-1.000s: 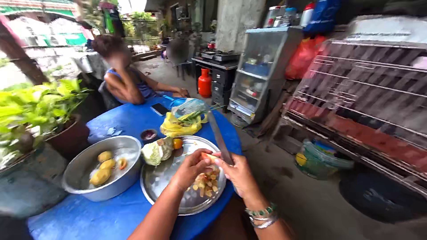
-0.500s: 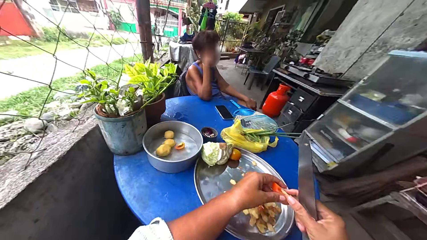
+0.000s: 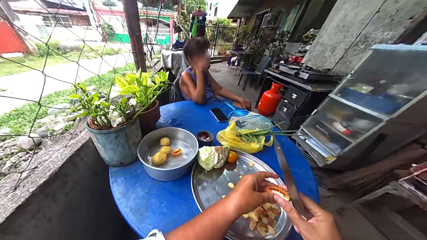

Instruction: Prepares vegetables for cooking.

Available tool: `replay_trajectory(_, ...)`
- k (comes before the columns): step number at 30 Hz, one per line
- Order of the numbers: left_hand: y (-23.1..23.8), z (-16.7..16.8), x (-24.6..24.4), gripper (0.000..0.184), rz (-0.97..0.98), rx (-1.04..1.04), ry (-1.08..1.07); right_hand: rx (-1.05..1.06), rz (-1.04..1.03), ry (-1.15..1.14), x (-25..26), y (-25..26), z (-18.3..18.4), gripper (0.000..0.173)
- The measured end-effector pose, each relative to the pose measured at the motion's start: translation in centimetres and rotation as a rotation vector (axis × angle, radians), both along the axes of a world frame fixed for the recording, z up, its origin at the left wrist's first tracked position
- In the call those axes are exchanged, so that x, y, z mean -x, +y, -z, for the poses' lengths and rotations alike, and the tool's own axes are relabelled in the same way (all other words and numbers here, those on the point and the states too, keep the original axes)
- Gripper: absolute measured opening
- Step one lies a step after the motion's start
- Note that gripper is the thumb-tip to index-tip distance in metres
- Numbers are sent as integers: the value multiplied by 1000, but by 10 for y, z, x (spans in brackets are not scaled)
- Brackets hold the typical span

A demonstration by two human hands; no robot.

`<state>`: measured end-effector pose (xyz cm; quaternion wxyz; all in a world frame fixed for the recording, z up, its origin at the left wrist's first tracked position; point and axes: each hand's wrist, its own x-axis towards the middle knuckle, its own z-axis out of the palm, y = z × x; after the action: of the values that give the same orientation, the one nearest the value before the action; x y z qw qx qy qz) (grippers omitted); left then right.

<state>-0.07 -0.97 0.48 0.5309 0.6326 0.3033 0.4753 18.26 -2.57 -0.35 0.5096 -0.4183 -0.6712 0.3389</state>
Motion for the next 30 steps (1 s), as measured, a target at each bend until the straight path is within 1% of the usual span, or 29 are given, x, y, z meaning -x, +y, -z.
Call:
replay_trajectory(3,-6,-7,-2,57,-70,-150,179,15,19,-3,-1,-1,1,35)
replay_trajectory(5,-9,-14,-2,62,-41,-203,236,33,3,49,-3,0,0,36)
replay_trajectory(9,-12,-29,8,67,156,-120,214,141,-50,209,-6,-4,-9,28)
replay_trajectory(10,-13,-35,16,69,153,-102,246,136,-56,222,-7,-3,-9,28)
replay_trajectory(11,-14,-45,28,68,90,-94,316,121,-57,223,-8,-3,-9,28)
replay_trajectory(12,-12,-54,44,63,-25,-92,416,103,-57,212,-10,-3,-9,28)
replay_trajectory(14,4,-67,87,46,-337,-96,631,65,-55,193,-16,-3,-8,30)
replay_trajectory(16,28,-64,142,39,-595,-67,808,49,-50,193,-21,-3,-8,29)
replay_trajectory(18,43,-49,193,40,-745,67,979,52,-48,195,-24,-5,-8,29)
replay_trajectory(19,46,-36,213,42,-777,146,1079,54,-48,198,-25,-6,-8,29)
replay_trajectory(21,48,-14,235,46,-754,303,1263,53,-46,203,-25,-6,-10,30)
replay_trajectory(24,53,-1,235,53,-644,440,1440,27,-30,206,-26,-5,-11,30)
replay_trajectory(27,56,-2,228,57,-615,480,1499,7,-23,224,-24,-4,-11,31)
replay_trajectory(30,56,-5,224,55,-568,473,1533,1,-22,240,-23,-3,-12,32)
